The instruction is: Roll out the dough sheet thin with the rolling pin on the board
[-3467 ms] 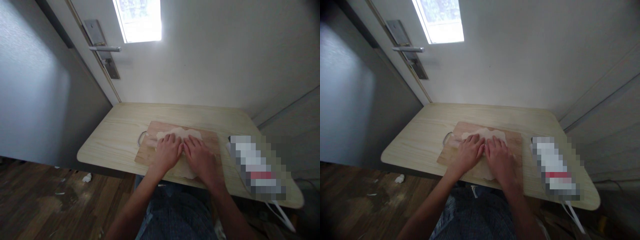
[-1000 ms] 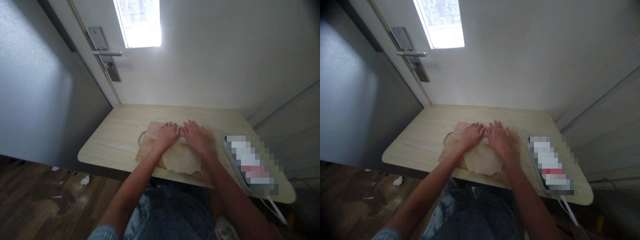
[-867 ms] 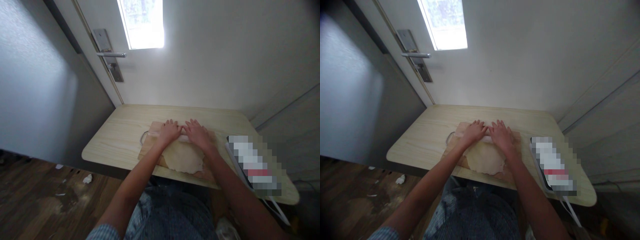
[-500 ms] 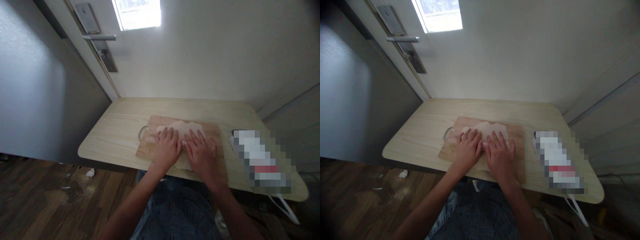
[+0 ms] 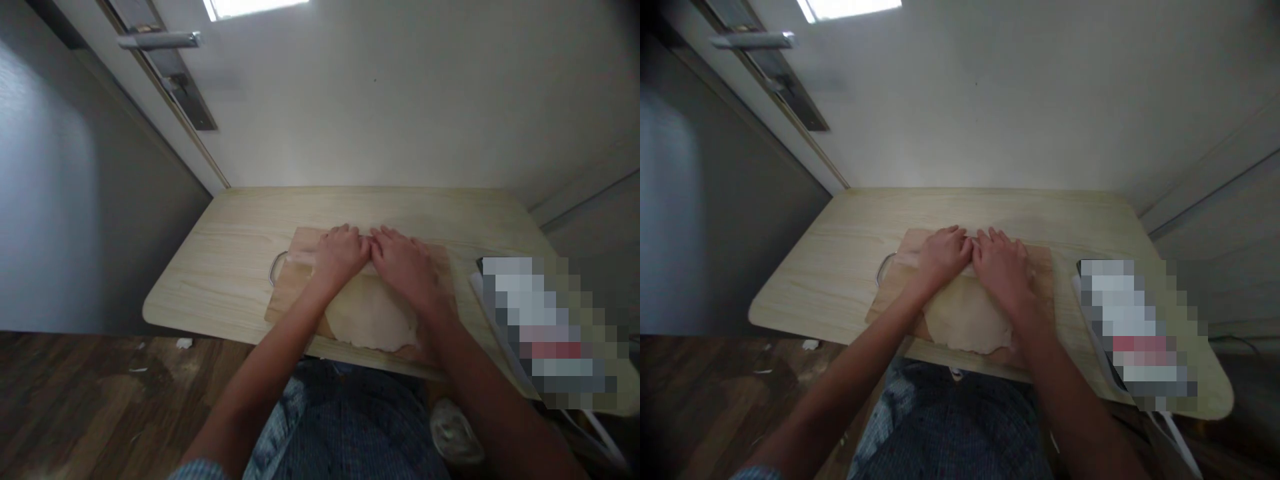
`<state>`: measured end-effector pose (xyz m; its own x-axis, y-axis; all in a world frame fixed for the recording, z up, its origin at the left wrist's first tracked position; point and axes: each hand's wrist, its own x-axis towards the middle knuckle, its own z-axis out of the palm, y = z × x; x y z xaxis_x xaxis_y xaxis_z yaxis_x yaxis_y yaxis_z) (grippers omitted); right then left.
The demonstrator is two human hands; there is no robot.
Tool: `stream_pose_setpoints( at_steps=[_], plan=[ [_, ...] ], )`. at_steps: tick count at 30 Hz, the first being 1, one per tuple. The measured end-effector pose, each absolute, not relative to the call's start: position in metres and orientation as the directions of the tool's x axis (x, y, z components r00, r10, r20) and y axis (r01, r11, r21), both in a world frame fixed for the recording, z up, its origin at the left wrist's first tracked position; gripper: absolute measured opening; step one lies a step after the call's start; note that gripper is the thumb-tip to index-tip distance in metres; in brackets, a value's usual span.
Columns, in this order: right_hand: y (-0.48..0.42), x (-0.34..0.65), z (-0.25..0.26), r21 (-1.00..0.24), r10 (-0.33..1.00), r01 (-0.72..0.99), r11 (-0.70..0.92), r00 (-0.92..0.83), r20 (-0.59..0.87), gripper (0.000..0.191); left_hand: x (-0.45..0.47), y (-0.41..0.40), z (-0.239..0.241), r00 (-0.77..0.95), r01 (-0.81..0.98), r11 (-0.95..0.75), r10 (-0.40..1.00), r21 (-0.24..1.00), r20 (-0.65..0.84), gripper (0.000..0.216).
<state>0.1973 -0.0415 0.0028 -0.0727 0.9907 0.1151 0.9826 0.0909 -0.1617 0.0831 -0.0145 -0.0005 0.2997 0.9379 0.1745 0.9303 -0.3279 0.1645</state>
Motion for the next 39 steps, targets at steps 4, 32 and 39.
stream_pose_setpoints(
  at_steps=[4,32,39],
  plan=[
    [-0.014,0.203,0.003,-0.190,0.998,0.980,0.053,-0.044,0.047,0.040,0.088,0.014,0.000,0.294,0.935,-0.305,0.952,0.182,0.086,0.032],
    [-0.035,0.198,0.010,-0.044,0.998,0.997,0.058,-0.058,0.012,0.042,0.082,-0.001,0.003,0.335,0.928,-0.342,0.939,0.146,0.071,0.039],
    [-0.040,0.203,0.009,-0.008,0.985,0.985,0.172,-0.172,0.005,0.038,0.072,-0.008,0.001,0.522,0.848,-0.527,0.850,0.063,0.071,0.037]
  ],
)
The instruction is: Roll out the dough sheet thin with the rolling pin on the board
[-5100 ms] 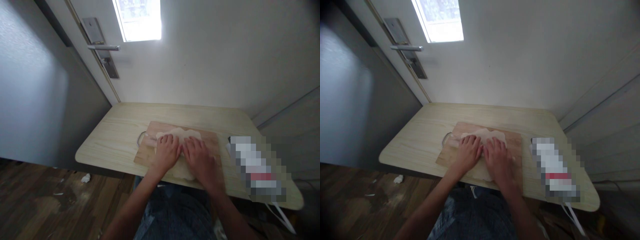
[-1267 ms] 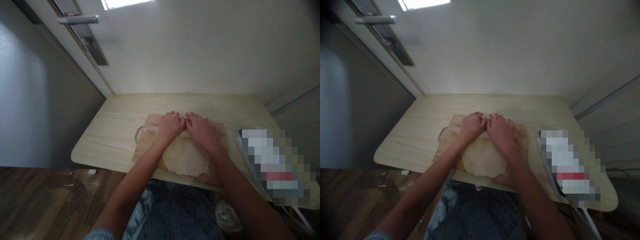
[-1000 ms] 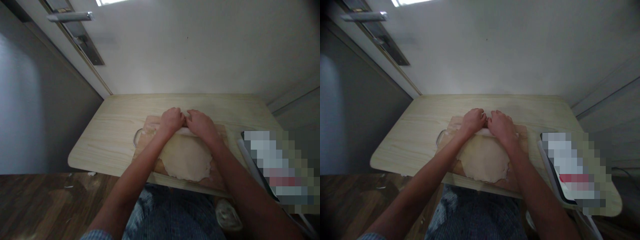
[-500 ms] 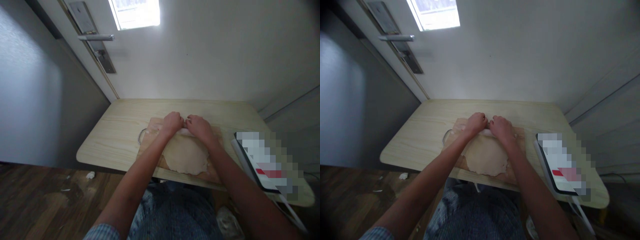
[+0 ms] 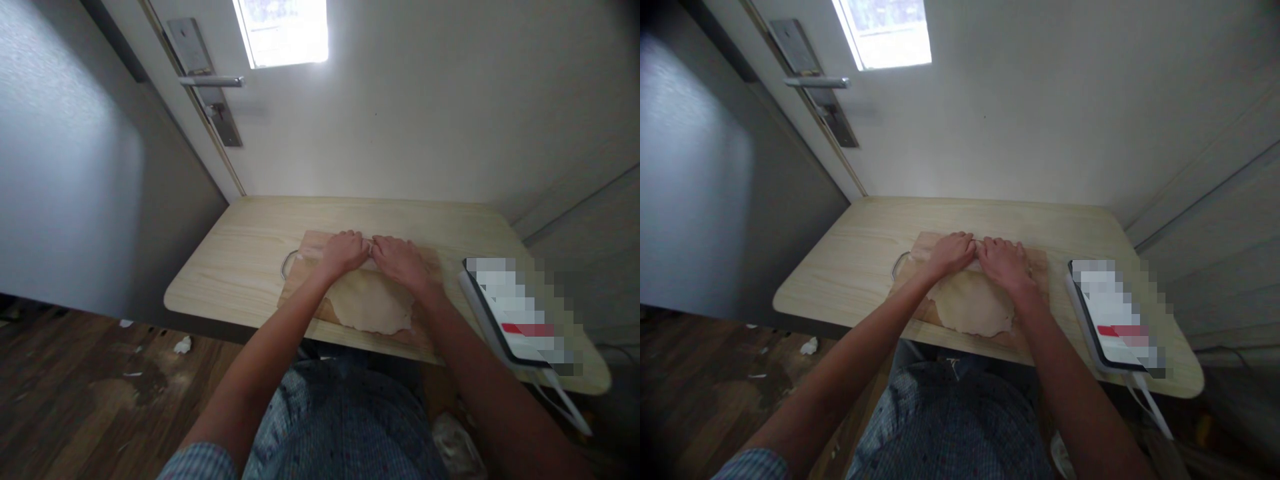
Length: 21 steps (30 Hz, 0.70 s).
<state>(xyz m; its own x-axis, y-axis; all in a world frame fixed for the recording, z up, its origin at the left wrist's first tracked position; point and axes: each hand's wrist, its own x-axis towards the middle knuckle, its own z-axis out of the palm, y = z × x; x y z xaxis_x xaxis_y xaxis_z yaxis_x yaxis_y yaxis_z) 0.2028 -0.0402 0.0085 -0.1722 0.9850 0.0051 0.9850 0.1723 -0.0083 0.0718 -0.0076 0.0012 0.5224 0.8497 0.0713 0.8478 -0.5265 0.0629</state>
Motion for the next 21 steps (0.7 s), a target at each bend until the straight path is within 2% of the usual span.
stream_pose_setpoints(
  at_steps=[5,13,21],
  plan=[
    [-0.041,0.209,0.005,-0.020,0.966,0.965,0.260,-0.260,0.001,0.041,0.061,-0.005,0.001,0.680,0.730,-0.679,0.733,0.078,0.015,0.037],
    [-0.044,0.202,0.007,0.001,0.977,0.978,0.207,-0.207,0.058,0.038,0.060,-0.014,0.001,0.592,0.802,-0.597,0.800,0.030,0.101,0.039],
    [-0.041,0.198,0.014,0.051,0.979,0.985,0.167,-0.172,0.105,0.033,0.064,-0.009,0.004,0.594,0.801,-0.599,0.793,-0.005,0.137,0.034]
  ],
)
